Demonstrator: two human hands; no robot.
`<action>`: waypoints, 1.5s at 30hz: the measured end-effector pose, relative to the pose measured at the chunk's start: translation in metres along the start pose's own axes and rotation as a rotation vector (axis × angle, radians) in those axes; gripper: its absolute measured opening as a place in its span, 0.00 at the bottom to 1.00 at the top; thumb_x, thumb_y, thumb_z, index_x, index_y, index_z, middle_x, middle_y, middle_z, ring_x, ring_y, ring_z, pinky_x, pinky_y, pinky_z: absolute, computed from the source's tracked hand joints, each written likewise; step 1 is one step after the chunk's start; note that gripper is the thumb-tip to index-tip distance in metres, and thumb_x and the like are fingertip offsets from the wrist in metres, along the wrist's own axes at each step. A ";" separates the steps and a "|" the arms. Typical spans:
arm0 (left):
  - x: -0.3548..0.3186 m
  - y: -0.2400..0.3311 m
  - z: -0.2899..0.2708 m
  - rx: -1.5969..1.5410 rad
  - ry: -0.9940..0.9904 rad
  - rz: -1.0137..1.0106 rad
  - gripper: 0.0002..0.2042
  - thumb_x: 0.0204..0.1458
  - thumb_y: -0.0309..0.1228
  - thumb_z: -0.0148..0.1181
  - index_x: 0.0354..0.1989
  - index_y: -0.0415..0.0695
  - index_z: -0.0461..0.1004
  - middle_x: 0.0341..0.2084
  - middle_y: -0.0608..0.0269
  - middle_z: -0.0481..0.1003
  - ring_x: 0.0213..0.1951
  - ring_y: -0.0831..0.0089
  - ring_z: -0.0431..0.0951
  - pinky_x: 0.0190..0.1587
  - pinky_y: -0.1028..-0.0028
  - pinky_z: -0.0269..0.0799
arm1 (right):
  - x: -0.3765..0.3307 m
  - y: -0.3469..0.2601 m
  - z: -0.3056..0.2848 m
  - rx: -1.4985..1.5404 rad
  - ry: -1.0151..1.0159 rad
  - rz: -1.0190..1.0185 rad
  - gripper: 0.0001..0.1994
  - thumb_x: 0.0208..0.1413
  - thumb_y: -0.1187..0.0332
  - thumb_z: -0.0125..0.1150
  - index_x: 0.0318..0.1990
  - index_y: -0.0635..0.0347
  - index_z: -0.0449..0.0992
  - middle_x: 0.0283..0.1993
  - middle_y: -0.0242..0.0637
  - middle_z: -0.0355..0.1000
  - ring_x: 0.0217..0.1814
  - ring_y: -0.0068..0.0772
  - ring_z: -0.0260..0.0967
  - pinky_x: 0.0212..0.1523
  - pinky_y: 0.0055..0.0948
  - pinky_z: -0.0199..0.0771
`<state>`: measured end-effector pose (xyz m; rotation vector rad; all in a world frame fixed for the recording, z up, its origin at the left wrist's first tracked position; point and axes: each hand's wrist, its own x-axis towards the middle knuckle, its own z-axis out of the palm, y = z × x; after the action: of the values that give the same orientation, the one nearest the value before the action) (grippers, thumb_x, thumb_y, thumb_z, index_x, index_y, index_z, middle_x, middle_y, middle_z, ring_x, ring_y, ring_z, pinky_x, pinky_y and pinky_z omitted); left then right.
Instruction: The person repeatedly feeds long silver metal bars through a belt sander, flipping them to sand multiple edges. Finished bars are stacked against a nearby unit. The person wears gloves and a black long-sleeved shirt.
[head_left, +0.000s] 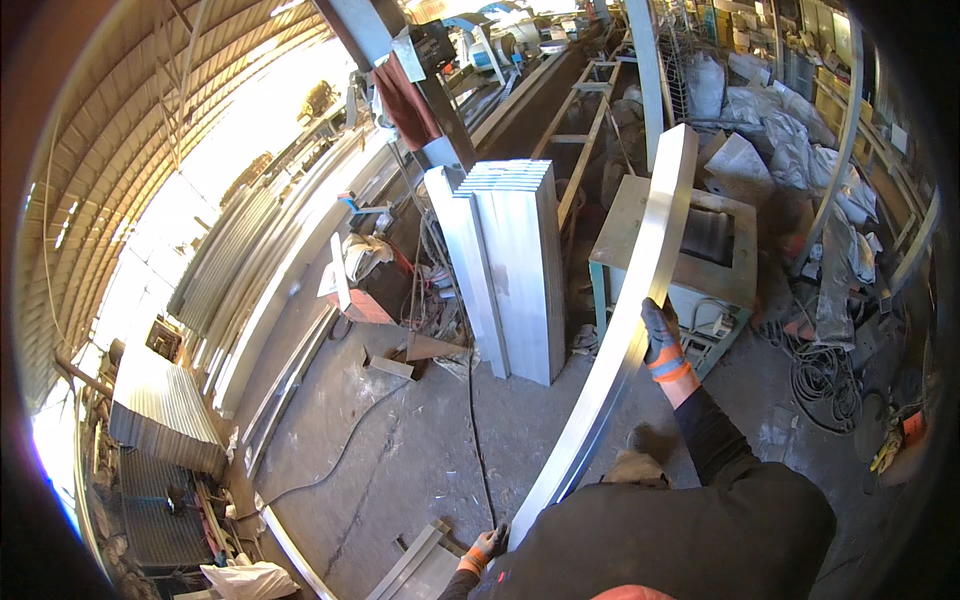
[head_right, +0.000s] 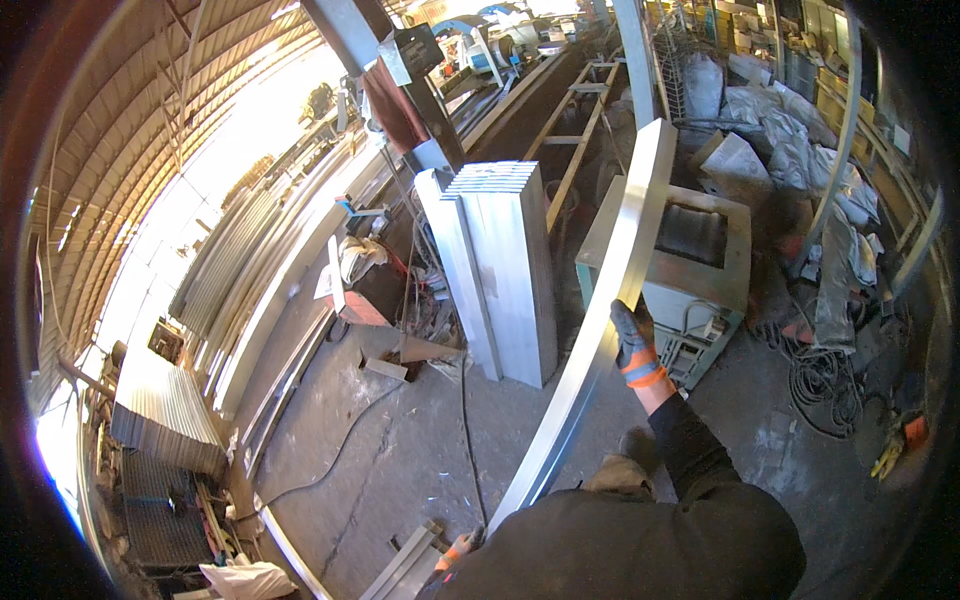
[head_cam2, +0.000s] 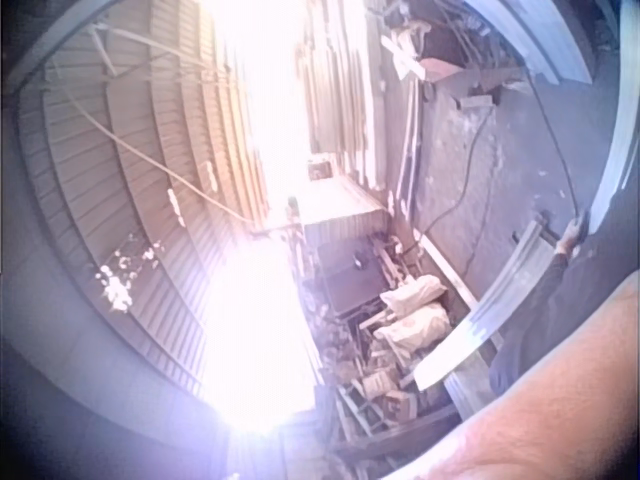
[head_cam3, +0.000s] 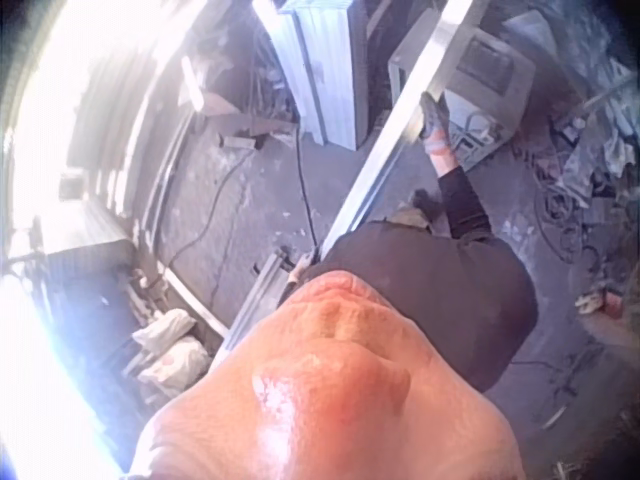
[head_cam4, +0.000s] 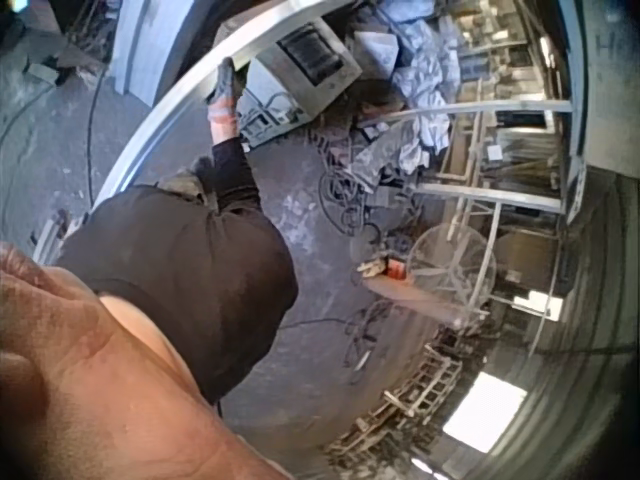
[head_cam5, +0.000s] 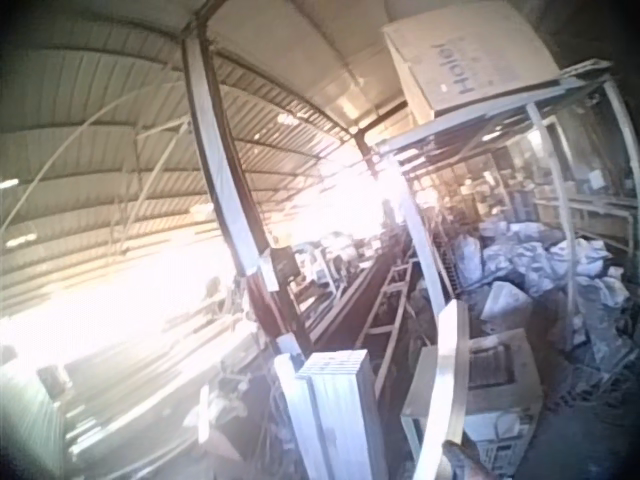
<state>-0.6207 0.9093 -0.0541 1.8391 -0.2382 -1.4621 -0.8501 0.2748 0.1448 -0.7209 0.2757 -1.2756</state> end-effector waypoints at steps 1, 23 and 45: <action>0.002 -0.002 -0.004 0.071 0.001 0.019 0.26 0.74 0.54 0.63 0.42 0.40 0.88 0.33 0.74 0.80 0.33 0.80 0.73 0.36 0.73 0.69 | -0.002 0.002 -0.005 -0.052 0.063 0.064 0.29 0.71 0.64 0.73 0.76 0.57 0.72 0.66 0.36 0.79 0.63 0.34 0.79 0.63 0.35 0.84; 0.021 0.048 -0.029 0.496 -0.109 0.003 0.40 0.72 0.67 0.52 0.46 0.32 0.87 0.35 0.49 0.88 0.42 0.65 0.83 0.50 0.58 0.79 | -0.001 -0.040 -0.068 0.099 0.145 0.153 0.24 0.75 0.46 0.65 0.68 0.51 0.77 0.60 0.34 0.82 0.59 0.38 0.83 0.60 0.44 0.86; 0.047 0.131 0.081 0.531 -0.097 0.433 0.26 0.77 0.49 0.58 0.47 0.32 0.85 0.33 0.47 0.86 0.38 0.73 0.82 0.44 0.59 0.80 | 0.015 -0.003 -0.104 -1.455 0.416 -0.164 0.50 0.66 0.62 0.74 0.89 0.56 0.49 0.84 0.61 0.64 0.83 0.61 0.65 0.79 0.44 0.69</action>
<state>-0.6389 0.7558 -0.0080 1.9488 -1.0889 -1.2502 -0.9068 0.2251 0.0714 -1.6941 1.6006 -1.2364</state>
